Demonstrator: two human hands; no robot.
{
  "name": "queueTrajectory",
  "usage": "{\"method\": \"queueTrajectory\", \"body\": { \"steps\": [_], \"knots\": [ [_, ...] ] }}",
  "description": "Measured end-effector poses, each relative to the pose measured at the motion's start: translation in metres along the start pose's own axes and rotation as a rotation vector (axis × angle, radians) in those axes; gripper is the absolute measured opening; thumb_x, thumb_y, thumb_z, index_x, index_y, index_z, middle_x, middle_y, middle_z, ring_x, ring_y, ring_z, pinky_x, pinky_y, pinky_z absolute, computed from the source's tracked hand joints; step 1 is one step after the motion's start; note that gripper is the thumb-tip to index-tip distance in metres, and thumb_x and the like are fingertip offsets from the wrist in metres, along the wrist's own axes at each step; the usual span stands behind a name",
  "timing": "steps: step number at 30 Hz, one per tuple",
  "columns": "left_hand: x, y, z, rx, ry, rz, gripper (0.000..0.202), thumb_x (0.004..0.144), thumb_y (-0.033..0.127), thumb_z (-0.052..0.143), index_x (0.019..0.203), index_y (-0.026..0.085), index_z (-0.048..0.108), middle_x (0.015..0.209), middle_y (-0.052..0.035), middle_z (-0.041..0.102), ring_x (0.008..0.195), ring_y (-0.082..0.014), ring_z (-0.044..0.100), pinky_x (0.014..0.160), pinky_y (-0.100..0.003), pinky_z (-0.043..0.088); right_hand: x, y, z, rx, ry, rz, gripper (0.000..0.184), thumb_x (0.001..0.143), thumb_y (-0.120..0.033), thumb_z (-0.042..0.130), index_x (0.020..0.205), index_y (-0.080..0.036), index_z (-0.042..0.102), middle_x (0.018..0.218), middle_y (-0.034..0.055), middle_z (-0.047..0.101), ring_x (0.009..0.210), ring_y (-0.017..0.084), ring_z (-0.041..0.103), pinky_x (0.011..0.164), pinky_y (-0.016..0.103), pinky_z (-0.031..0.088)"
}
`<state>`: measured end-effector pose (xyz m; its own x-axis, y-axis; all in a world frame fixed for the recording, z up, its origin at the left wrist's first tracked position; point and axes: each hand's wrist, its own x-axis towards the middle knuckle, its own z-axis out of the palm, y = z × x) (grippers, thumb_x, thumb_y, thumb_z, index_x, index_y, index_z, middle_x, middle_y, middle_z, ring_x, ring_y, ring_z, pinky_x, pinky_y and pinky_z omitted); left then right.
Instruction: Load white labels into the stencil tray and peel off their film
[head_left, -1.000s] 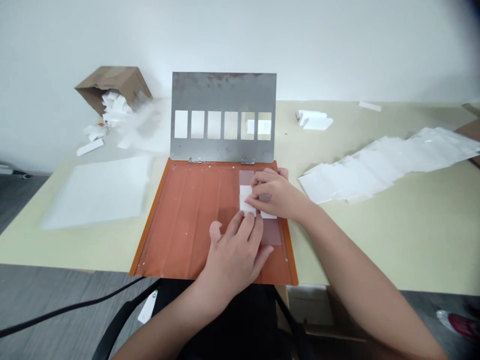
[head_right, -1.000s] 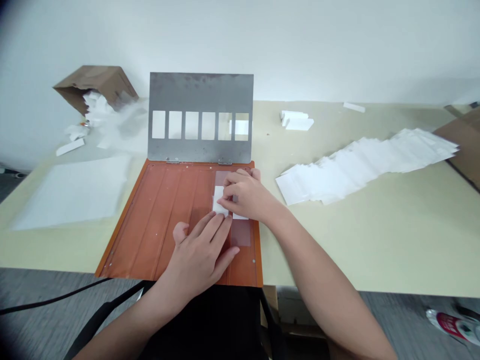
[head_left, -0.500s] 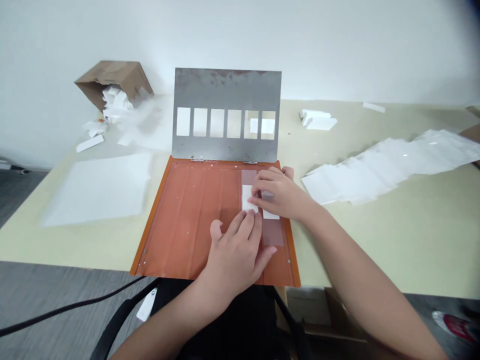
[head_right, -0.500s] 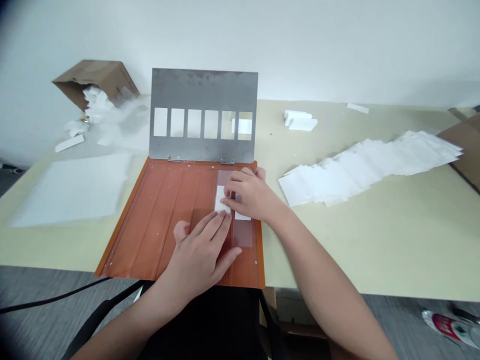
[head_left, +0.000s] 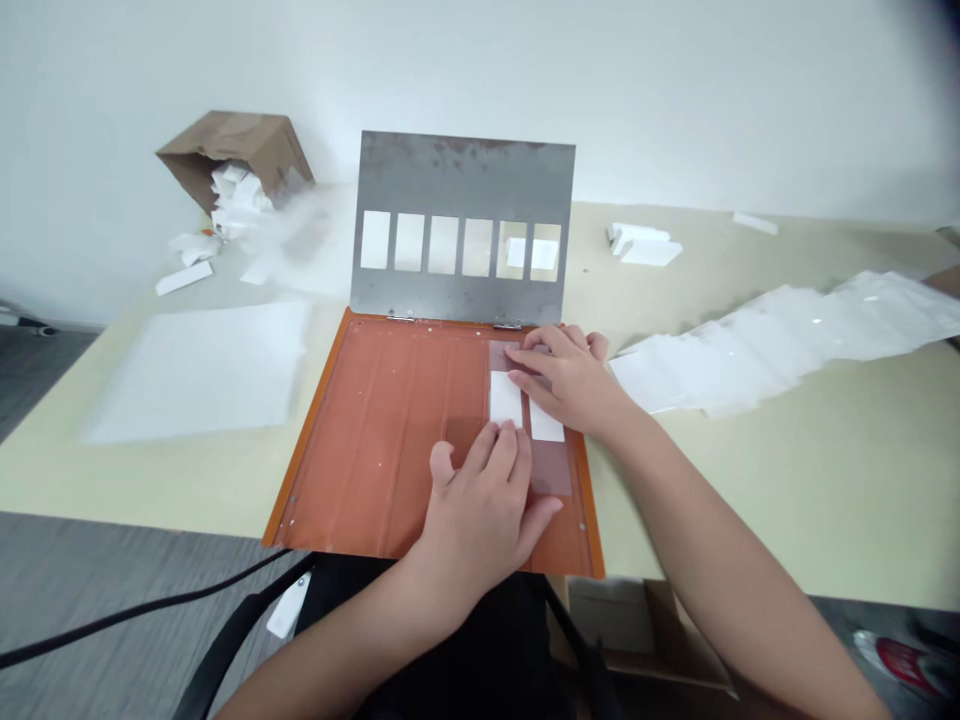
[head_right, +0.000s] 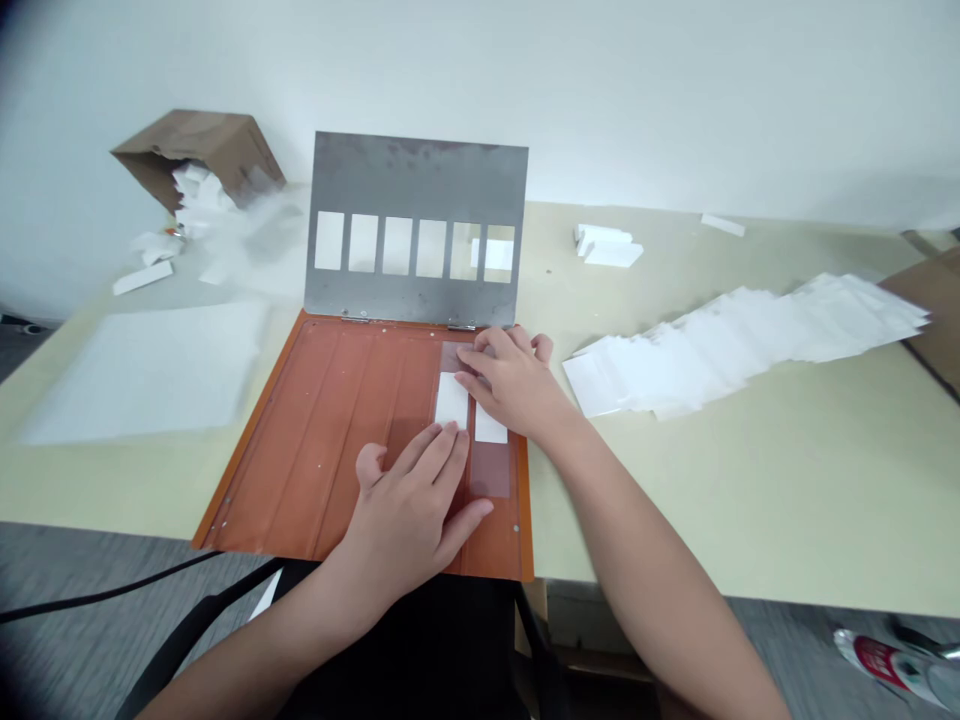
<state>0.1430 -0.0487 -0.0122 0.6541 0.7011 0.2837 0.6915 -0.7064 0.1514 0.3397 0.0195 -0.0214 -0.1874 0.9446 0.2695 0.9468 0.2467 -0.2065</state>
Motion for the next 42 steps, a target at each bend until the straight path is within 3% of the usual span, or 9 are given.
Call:
{"method": "queueTrajectory", "body": {
  "steps": [5,9,14,17,20,27,42],
  "knots": [
    [0.000,0.000,-0.001,-0.008,-0.001,-0.006,0.052,0.101,0.046,0.041,0.134,0.009,0.057,0.137,-0.0120,0.064,0.121,-0.0288,0.059,0.090,-0.049,0.042,0.001,-0.003,-0.005,0.116,-0.010,0.021,0.020,0.096,-0.037,0.055,0.101,-0.027,0.070,0.113,0.0064,0.064,0.100,0.025,0.051,0.080,0.041,0.024],
    [-0.001,-0.001,0.000,-0.020,0.020,-0.009,0.053,0.102,0.047,0.038,0.133,0.008,0.057,0.136,-0.0116,0.065,0.120,-0.0273,0.060,0.090,-0.049,0.041,0.001,-0.006,-0.009,0.252,-0.020,0.021,0.009,0.094,-0.031,0.055,0.096,-0.025,0.062,0.110,0.0038,0.068,0.098,0.023,0.058,0.086,0.041,0.024],
    [-0.001,-0.001,0.001,-0.022,0.044,-0.008,0.052,0.103,0.046,0.035,0.131,0.010,0.060,0.134,-0.0117,0.067,0.120,-0.0263,0.060,0.092,-0.046,0.038,0.001,-0.006,-0.008,0.372,0.013,0.063,0.020,0.091,-0.025,0.057,0.111,-0.026,0.056,0.094,-0.0002,0.073,0.095,0.022,0.063,0.092,0.042,0.023],
    [-0.001,-0.001,0.001,-0.009,0.035,-0.011,0.052,0.102,0.046,0.035,0.131,0.011,0.060,0.134,-0.0113,0.067,0.120,-0.0262,0.059,0.091,-0.045,0.038,0.000,-0.005,-0.008,0.351,0.039,0.022,0.008,0.091,-0.025,0.059,0.097,-0.027,0.064,0.088,-0.0016,0.074,0.094,0.021,0.064,0.090,0.042,0.022],
    [-0.001,-0.001,0.000,-0.003,0.023,-0.014,0.053,0.101,0.048,0.038,0.131,0.010,0.060,0.134,-0.0103,0.067,0.120,-0.0264,0.059,0.090,-0.046,0.039,-0.001,-0.005,-0.010,0.333,0.030,-0.054,0.012,0.091,-0.025,0.062,0.080,-0.026,0.068,0.086,-0.0032,0.074,0.091,0.020,0.064,0.088,0.041,0.021],
    [-0.001,-0.001,0.001,0.001,0.025,-0.014,0.054,0.101,0.048,0.038,0.133,0.010,0.058,0.134,-0.0093,0.067,0.121,-0.0245,0.058,0.090,-0.046,0.038,-0.001,-0.010,-0.018,0.296,-0.050,-0.114,0.017,0.092,-0.027,0.064,0.077,-0.026,0.072,0.089,-0.0036,0.074,0.088,0.019,0.062,0.084,0.042,0.021],
    [0.001,0.000,-0.002,0.013,-0.011,-0.023,0.054,0.102,0.050,0.035,0.133,0.012,0.058,0.135,-0.0086,0.066,0.120,-0.0241,0.058,0.090,-0.047,0.039,-0.002,-0.011,-0.022,0.234,-0.086,-0.166,0.018,0.093,-0.025,0.063,0.078,-0.025,0.074,0.091,-0.0031,0.074,0.087,0.018,0.062,0.083,0.042,0.019]
  ]
}}
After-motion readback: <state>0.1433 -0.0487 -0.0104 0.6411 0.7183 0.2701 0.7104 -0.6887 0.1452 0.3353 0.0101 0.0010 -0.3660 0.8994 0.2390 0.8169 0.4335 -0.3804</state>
